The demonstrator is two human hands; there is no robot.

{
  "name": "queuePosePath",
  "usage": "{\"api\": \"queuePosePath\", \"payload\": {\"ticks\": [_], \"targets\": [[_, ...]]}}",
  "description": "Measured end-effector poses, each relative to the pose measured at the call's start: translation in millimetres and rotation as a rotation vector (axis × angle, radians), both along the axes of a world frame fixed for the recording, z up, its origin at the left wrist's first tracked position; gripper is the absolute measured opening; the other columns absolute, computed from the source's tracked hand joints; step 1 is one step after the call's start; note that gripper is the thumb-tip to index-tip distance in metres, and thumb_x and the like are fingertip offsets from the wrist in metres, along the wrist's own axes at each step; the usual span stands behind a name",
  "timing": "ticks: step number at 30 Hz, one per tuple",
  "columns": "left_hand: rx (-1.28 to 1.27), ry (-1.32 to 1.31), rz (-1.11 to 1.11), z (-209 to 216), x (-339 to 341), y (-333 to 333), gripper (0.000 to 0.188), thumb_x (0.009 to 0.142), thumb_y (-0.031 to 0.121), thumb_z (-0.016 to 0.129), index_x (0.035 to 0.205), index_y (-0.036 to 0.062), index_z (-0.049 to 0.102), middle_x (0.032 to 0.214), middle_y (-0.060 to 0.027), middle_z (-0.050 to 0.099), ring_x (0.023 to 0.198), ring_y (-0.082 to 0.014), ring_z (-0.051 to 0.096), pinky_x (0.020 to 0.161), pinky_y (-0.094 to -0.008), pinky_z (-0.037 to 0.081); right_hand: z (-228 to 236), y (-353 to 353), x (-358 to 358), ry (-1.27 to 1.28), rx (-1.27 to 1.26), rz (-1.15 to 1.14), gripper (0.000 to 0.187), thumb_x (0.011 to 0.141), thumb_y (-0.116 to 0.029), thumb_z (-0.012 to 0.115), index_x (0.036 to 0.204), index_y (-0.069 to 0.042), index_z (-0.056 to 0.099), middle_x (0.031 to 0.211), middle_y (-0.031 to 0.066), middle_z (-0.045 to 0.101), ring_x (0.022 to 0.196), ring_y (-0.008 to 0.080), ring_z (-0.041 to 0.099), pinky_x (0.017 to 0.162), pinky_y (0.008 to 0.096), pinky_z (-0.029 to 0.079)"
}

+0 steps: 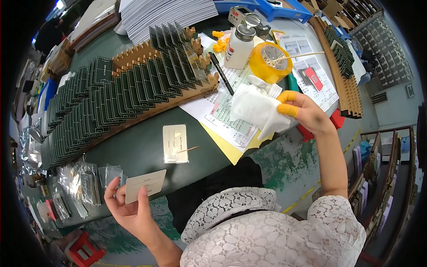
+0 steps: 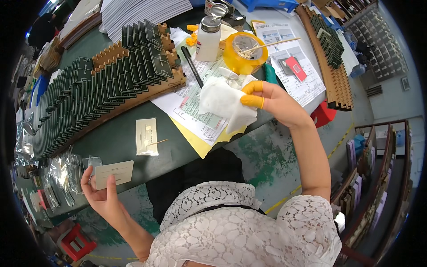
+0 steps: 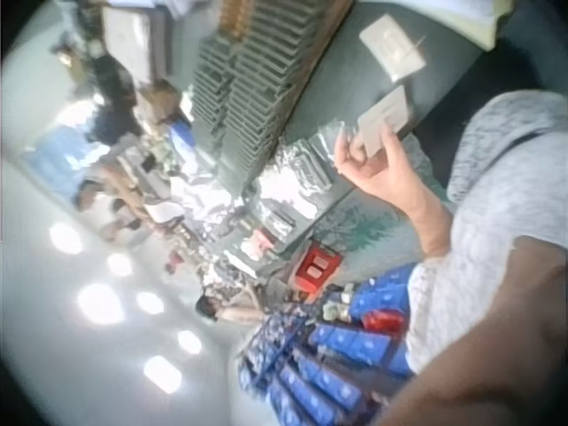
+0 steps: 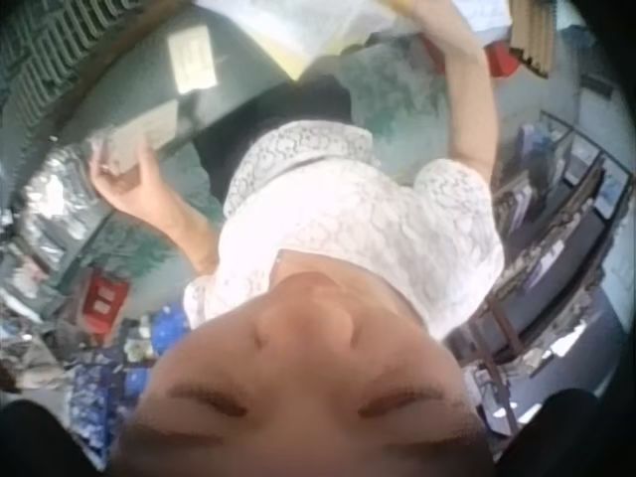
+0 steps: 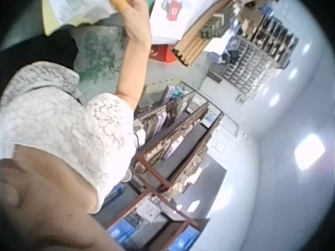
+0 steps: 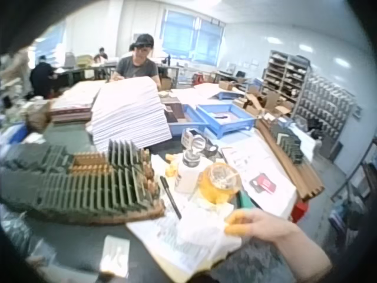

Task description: The person uses a wooden stick to apply a substance to the surface of a small rectangular card. They then wipe the card with a white cloth to remove excess material. The person repeats this process on multiple cards, handling them one at a time.

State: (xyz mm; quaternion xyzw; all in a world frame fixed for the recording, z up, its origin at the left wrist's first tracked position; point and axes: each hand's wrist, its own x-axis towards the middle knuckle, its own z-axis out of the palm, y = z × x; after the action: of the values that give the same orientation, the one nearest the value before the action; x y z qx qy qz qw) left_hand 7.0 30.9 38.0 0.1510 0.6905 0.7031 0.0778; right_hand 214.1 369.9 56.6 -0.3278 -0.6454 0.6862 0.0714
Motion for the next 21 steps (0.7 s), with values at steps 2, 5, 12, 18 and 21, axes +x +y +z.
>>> {"api": "queuePosePath", "payload": {"ticks": [2,5,12,18,21], "targets": [[-0.008,-0.012,-0.012,-0.8,1.1,-0.7,0.053,0.085,-0.013,0.063,0.133,0.0015,0.046,0.102,-0.0032,0.061,0.1,-0.0132,0.061,0.094,-0.0281,0.046,-4.2,1.2,2.2,0.054,-0.06,0.009,0.018,0.089,-0.006,0.069,0.106,-0.001,0.064,0.103,0.0036,0.068,0.097,0.0112,0.061,0.09,0.0273,0.048],[-0.002,-0.014,-0.032,-1.9,2.1,-1.3,0.053,0.085,-0.013,0.063,0.133,0.0016,0.047,0.102,-0.0035,0.061,0.101,-0.0132,0.061,0.094,-0.028,0.047,-10.6,1.6,3.2,0.108,-0.097,0.021,0.019,0.088,-0.005,0.071,0.105,0.0,0.064,0.107,0.0058,0.067,0.101,0.0137,0.062,0.092,0.0293,0.048],[0.016,-0.05,-0.094,2.2,3.7,9.1,0.054,0.083,-0.012,0.066,0.131,0.0021,0.048,0.101,-0.0036,0.062,0.1,-0.0123,0.061,0.094,-0.0276,0.046,-13.5,-8.3,-11.6,0.385,0.286,0.064,0.022,0.082,-0.003,0.075,0.101,-0.002,0.065,0.14,0.0146,0.05,0.128,0.024,0.049,0.104,0.039,0.042],[0.023,-0.06,-0.142,7.8,4.3,13.5,0.055,0.082,-0.012,0.067,0.131,0.0023,0.048,0.102,-0.0039,0.062,0.1,-0.0124,0.061,0.094,-0.0273,0.046,-7.7,-12.8,-25.4,0.338,0.093,0.063,0.021,0.081,-0.005,0.076,0.099,-0.005,0.065,0.127,0.0094,0.059,0.123,0.0216,0.052,0.106,0.0373,0.038],[0.005,-0.062,-0.11,9.9,7.2,15.7,0.055,0.082,-0.012,0.067,0.131,0.0023,0.049,0.103,-0.0044,0.062,0.1,-0.0129,0.062,0.093,-0.0274,0.046,-13.0,-17.1,-22.4,0.153,0.468,0.108,0.023,0.08,-0.007,0.078,0.098,-0.005,0.064,0.109,0.0045,0.061,0.104,0.0174,0.056,0.093,0.0325,0.043]]}}
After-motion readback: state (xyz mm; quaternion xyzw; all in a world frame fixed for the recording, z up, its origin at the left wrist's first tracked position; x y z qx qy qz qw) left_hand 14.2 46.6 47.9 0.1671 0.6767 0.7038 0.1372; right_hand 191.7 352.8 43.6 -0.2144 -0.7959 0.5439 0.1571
